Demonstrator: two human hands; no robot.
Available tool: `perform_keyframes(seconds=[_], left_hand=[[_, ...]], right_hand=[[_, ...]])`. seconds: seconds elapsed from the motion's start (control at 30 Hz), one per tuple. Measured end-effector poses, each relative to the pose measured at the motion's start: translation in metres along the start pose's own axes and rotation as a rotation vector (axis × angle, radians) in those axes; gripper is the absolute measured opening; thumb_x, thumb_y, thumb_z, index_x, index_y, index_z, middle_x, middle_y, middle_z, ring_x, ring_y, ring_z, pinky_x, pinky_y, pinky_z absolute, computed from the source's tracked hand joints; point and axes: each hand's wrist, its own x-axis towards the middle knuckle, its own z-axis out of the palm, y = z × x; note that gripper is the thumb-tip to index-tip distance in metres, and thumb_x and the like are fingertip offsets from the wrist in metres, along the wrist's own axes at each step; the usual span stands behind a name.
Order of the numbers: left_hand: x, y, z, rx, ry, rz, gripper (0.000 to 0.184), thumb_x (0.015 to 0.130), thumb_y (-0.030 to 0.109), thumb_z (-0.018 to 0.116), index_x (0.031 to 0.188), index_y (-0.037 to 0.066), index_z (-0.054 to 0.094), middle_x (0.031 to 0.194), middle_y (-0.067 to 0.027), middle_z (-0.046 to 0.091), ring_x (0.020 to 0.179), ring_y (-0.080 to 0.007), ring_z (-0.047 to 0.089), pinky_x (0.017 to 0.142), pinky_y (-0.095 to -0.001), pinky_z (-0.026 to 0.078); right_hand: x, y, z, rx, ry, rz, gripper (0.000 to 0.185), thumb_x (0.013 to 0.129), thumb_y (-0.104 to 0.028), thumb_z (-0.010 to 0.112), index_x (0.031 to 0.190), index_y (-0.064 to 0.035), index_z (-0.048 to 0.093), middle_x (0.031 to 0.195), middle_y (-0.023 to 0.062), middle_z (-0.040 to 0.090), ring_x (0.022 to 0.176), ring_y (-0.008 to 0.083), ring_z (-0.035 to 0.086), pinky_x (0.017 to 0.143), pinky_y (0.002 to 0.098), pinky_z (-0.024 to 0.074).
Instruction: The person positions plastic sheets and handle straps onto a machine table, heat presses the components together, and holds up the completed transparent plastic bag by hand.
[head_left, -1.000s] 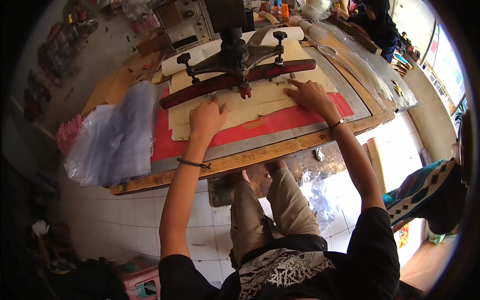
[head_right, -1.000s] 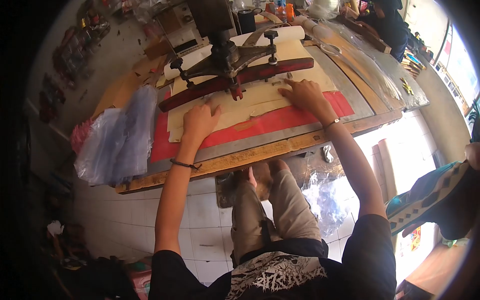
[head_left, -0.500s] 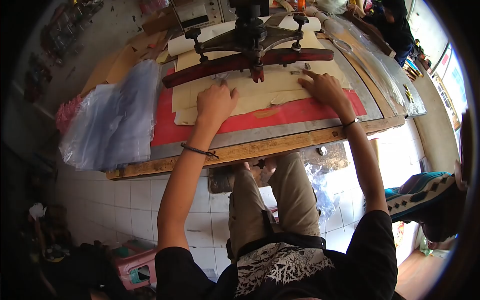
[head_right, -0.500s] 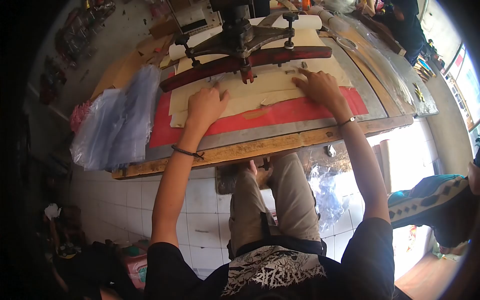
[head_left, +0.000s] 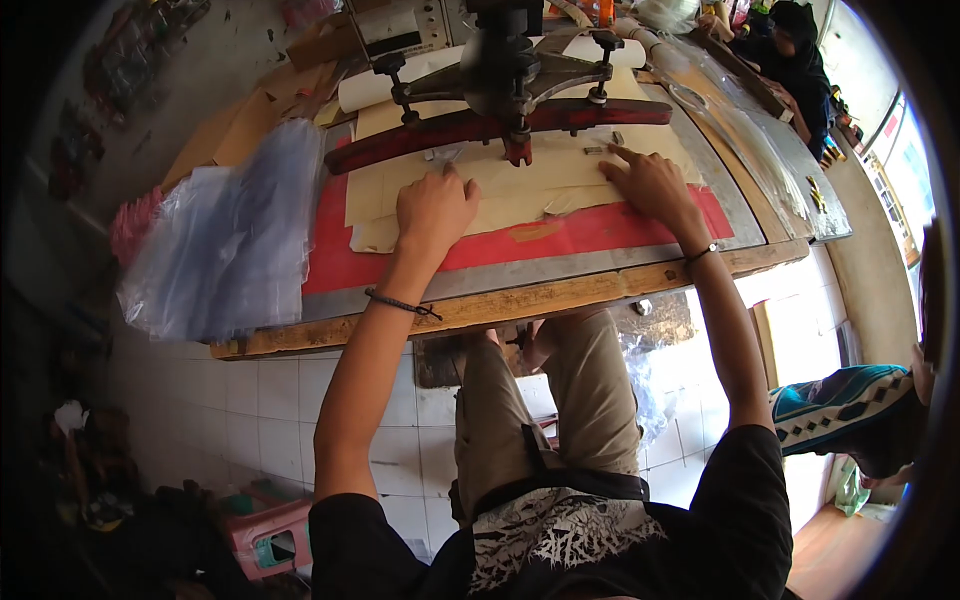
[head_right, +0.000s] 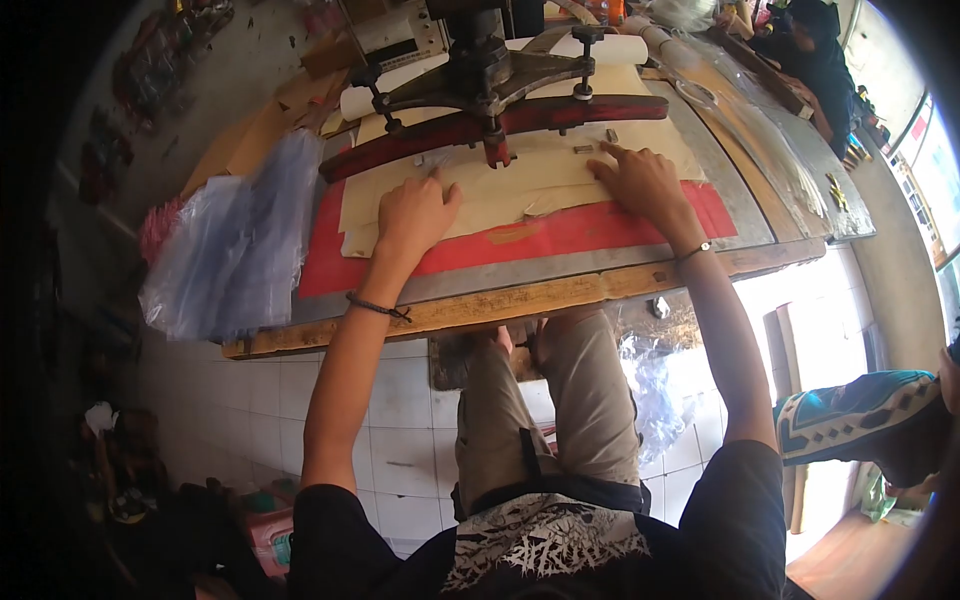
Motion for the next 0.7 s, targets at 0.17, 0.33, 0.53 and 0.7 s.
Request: perform_keyframes(seconds=[0.17,0.33,0.53,0.7], left_hand=[[0.001,0.002,0.001,-0.012,0.007,-0.012,0.046,0.092,0.037,0.051,0.113,0.000,0.067,0.076,-0.0225,0.069,0.074,-0.0378,0.069,0.069,-0.0481,0.056],[0.002,0.003,0.000,0.003,0.028,-0.004,0.042,0.092,0.036,0.051,0.104,-0.001,0.068,0.073,-0.0205,0.069,0.071,-0.0360,0.069,0.066,-0.0464,0.056],[0.000,0.001,0.003,0.036,0.072,0.022,0.039,0.091,0.034,0.052,0.098,0.000,0.068,0.068,-0.0173,0.068,0.064,-0.0335,0.070,0.061,-0.0439,0.056],[-0.003,0.003,-0.001,0.045,0.099,0.020,0.039,0.091,0.033,0.052,0.102,-0.001,0.067,0.067,-0.0182,0.068,0.064,-0.0341,0.069,0.062,-0.0455,0.056]], right_hand=[[0.001,-0.002,-0.001,-0.019,0.002,0.017,0.050,0.096,-0.052,0.048,0.127,-0.0161,0.065,0.087,0.0224,0.071,0.084,0.0392,0.069,0.079,0.0459,0.0531],[0.004,0.002,0.007,-0.013,0.047,0.005,0.049,0.097,-0.051,0.049,0.130,-0.0184,0.063,0.079,0.0234,0.069,0.079,0.0418,0.068,0.077,0.0480,0.0530],[0.000,0.001,0.005,-0.002,0.053,-0.016,0.047,0.098,-0.048,0.048,0.130,-0.0171,0.063,0.078,0.0226,0.069,0.078,0.0392,0.068,0.074,0.0475,0.0529],[-0.003,0.000,0.004,-0.021,0.065,-0.031,0.044,0.098,-0.043,0.048,0.128,-0.0144,0.063,0.076,0.0215,0.069,0.075,0.0379,0.068,0.070,0.0468,0.0527]])
